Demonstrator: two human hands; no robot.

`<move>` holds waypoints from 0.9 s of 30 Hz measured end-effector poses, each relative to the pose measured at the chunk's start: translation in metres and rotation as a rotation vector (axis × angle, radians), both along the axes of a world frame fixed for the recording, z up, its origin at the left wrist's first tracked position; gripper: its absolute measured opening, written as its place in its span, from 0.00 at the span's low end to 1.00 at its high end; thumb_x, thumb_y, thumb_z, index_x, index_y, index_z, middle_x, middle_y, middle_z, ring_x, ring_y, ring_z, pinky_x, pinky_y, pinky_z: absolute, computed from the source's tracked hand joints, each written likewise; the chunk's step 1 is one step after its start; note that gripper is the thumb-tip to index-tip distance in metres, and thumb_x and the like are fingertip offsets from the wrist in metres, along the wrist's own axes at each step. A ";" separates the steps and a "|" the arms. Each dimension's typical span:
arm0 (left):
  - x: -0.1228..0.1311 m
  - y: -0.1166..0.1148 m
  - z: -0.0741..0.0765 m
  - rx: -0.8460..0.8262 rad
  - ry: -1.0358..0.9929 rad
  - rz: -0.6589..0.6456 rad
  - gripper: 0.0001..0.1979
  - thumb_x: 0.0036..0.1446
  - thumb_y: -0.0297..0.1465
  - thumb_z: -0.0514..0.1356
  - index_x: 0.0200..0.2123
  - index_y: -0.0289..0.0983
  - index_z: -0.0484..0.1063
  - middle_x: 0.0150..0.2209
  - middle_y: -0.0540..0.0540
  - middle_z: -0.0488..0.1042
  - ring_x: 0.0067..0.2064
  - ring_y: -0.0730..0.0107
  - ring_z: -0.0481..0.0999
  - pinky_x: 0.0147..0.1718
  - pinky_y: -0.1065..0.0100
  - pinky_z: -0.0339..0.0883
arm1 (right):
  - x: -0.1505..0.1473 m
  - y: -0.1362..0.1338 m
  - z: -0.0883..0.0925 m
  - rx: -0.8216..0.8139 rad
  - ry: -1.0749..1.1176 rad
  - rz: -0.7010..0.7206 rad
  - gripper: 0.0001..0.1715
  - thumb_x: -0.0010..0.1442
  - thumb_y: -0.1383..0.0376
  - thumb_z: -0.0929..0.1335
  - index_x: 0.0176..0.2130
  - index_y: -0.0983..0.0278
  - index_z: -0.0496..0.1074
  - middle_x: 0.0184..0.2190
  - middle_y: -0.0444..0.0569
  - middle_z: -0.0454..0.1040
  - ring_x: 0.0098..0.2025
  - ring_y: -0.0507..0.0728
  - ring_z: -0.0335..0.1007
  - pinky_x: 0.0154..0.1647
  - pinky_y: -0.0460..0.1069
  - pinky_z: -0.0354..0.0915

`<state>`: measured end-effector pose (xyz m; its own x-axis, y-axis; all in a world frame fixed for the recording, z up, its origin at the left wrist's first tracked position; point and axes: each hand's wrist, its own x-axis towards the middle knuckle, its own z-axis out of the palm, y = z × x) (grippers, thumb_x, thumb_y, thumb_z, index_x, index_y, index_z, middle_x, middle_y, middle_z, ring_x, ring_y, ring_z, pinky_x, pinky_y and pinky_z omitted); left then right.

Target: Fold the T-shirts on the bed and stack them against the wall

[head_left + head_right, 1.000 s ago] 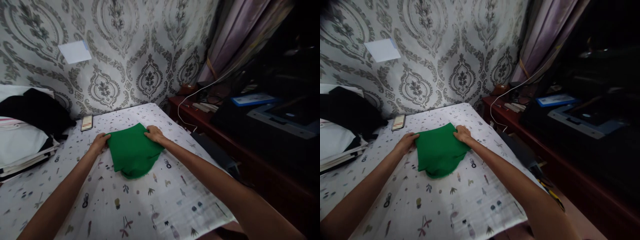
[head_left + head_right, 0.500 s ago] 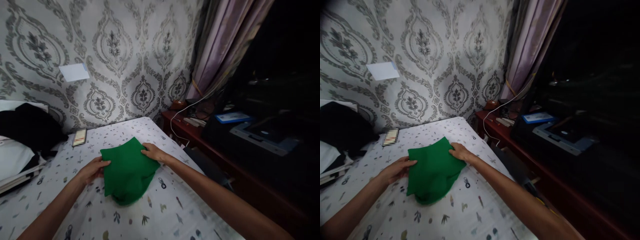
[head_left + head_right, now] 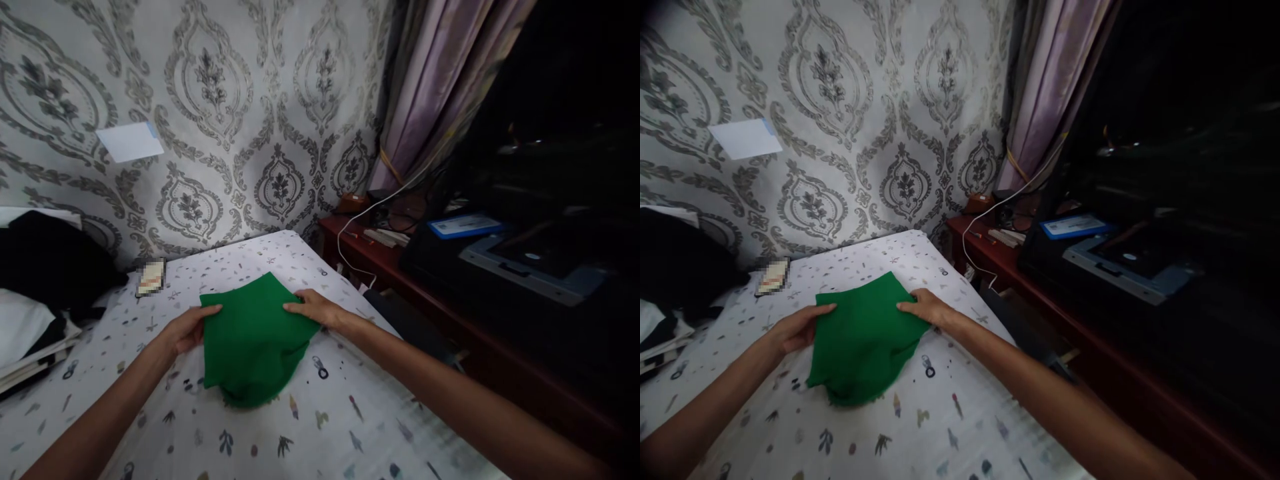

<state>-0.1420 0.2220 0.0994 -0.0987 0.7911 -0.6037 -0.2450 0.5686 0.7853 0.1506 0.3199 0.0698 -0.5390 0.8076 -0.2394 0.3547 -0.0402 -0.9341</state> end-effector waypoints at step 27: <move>0.005 0.264 -0.060 0.380 0.119 0.277 0.15 0.45 0.23 0.67 0.39 0.34 0.75 0.29 0.43 0.81 0.31 0.59 0.82 0.29 0.64 0.77 | -0.039 0.236 -0.030 0.179 -0.091 -0.641 0.16 0.50 0.70 0.73 0.42 0.65 0.80 0.23 0.45 0.75 0.20 0.52 0.68 0.19 0.45 0.66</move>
